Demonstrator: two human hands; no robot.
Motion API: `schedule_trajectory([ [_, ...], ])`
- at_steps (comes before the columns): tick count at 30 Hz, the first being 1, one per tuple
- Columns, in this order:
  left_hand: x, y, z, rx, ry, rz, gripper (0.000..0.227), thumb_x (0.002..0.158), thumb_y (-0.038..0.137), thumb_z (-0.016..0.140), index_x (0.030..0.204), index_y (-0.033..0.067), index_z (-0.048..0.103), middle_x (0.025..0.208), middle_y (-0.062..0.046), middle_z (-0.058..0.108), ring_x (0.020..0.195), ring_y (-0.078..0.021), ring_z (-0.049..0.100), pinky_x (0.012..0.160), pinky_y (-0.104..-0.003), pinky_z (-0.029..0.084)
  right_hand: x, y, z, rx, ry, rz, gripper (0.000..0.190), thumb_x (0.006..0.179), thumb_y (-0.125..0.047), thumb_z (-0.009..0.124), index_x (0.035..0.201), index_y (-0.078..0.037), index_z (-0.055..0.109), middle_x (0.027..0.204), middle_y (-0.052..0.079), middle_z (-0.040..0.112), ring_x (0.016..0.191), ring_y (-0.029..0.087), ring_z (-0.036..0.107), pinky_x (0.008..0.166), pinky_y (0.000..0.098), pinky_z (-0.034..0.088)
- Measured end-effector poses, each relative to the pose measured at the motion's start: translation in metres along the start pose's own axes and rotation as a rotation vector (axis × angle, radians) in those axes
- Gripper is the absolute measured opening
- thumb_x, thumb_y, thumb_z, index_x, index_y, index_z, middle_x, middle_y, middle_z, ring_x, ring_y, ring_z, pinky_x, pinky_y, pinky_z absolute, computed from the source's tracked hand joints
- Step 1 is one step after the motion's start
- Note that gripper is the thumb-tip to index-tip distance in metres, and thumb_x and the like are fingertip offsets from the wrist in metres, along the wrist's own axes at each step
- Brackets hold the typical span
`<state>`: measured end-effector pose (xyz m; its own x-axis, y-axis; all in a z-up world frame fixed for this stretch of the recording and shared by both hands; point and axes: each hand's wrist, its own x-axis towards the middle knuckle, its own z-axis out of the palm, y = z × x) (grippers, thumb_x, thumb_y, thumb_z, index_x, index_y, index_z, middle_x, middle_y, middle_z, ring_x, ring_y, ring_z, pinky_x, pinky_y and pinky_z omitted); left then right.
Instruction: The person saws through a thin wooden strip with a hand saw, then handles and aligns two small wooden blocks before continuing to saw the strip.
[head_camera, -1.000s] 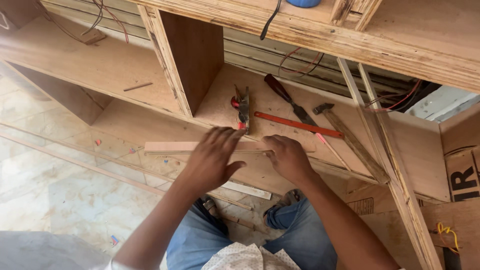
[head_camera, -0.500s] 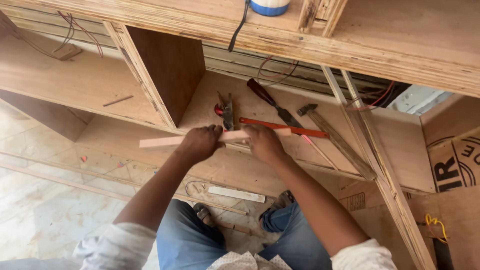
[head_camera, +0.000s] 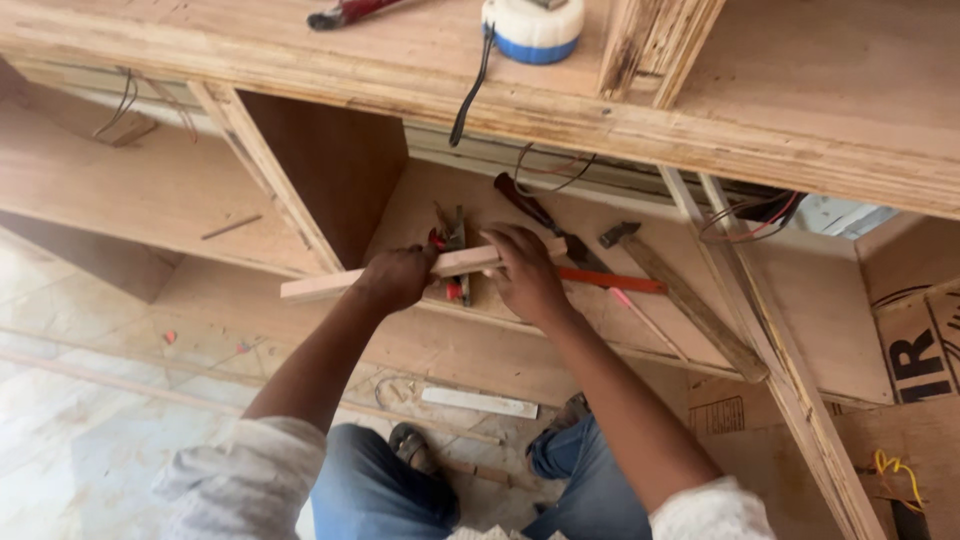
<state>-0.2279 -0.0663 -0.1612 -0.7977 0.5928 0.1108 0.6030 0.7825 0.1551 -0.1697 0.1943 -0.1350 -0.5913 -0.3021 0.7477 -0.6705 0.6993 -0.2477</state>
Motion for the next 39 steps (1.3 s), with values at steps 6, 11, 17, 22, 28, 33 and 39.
schedule_trajectory([
  [6,-0.003,-0.003,0.009,0.024,-0.03,-0.014,0.033,0.095,0.031,0.066,0.113,0.0048,0.06,0.101,-0.019,0.07,0.09,-0.0392,0.07,0.079,-0.05,0.055,-0.116,0.044,-0.093,-0.054,0.1,0.798,0.024,0.094,-0.011,0.067,0.118,-0.011,0.066,0.107,0.009,0.071,0.101,0.027,0.071,0.09,0.0418,0.055],
  [11,0.0,-0.007,0.009,0.046,0.004,0.037,0.034,0.094,0.031,0.067,0.114,0.0044,0.06,0.097,-0.018,0.071,0.09,-0.0387,0.07,0.079,-0.05,0.056,-0.187,0.085,-0.126,-0.37,-0.098,0.608,0.03,0.078,-0.009,0.077,0.107,-0.009,0.069,0.105,0.016,0.066,0.101,0.037,0.064,0.087,0.0465,0.053],
  [17,0.002,0.001,0.0,0.037,-0.014,-0.017,0.036,0.092,0.031,0.067,0.115,0.0045,0.06,0.098,-0.019,0.071,0.091,-0.0397,0.069,0.079,-0.051,0.055,-0.172,0.092,-0.124,-0.393,-0.277,0.619,0.019,0.081,-0.016,0.079,0.094,-0.007,0.068,0.095,0.014,0.068,0.091,0.036,0.067,0.081,0.0469,0.054],
  [22,-0.002,0.002,0.002,0.022,-0.026,-0.026,0.036,0.092,0.029,0.068,0.117,0.0042,0.059,0.1,-0.02,0.071,0.092,-0.0396,0.069,0.081,-0.051,0.054,-0.139,0.058,-0.126,0.213,-0.297,0.872,0.022,0.085,-0.019,0.075,0.096,-0.003,0.064,0.08,0.007,0.07,0.071,0.022,0.072,0.066,0.0352,0.059],
  [28,0.002,0.005,-0.006,0.021,-0.035,-0.027,0.035,0.091,0.025,0.069,0.116,0.0026,0.058,0.102,-0.02,0.072,0.096,-0.039,0.069,0.085,-0.05,0.053,-0.053,0.032,-0.079,0.817,0.0,0.773,0.033,0.103,-0.026,0.071,0.101,0.001,0.052,0.077,0.006,0.065,0.067,0.009,0.065,0.061,0.0257,0.057],
  [33,0.0,0.013,-0.013,0.021,-0.048,-0.047,0.036,0.091,0.026,0.069,0.116,0.002,0.057,0.102,-0.02,0.072,0.097,-0.0393,0.069,0.085,-0.05,0.053,-0.007,0.032,-0.045,0.253,0.057,0.436,0.018,0.099,-0.023,0.07,0.107,-0.009,0.077,0.087,0.005,0.079,0.074,0.013,0.074,0.064,0.0301,0.059],
  [39,0.0,0.02,-0.023,0.009,-0.091,-0.093,0.033,0.094,0.028,0.067,0.114,0.003,0.058,0.103,-0.02,0.072,0.099,-0.0393,0.069,0.085,-0.05,0.053,0.0,0.019,-0.029,0.171,0.069,0.368,0.015,0.089,-0.014,0.067,0.094,-0.01,0.08,0.074,0.009,0.075,0.059,0.022,0.07,0.058,0.0331,0.056],
])
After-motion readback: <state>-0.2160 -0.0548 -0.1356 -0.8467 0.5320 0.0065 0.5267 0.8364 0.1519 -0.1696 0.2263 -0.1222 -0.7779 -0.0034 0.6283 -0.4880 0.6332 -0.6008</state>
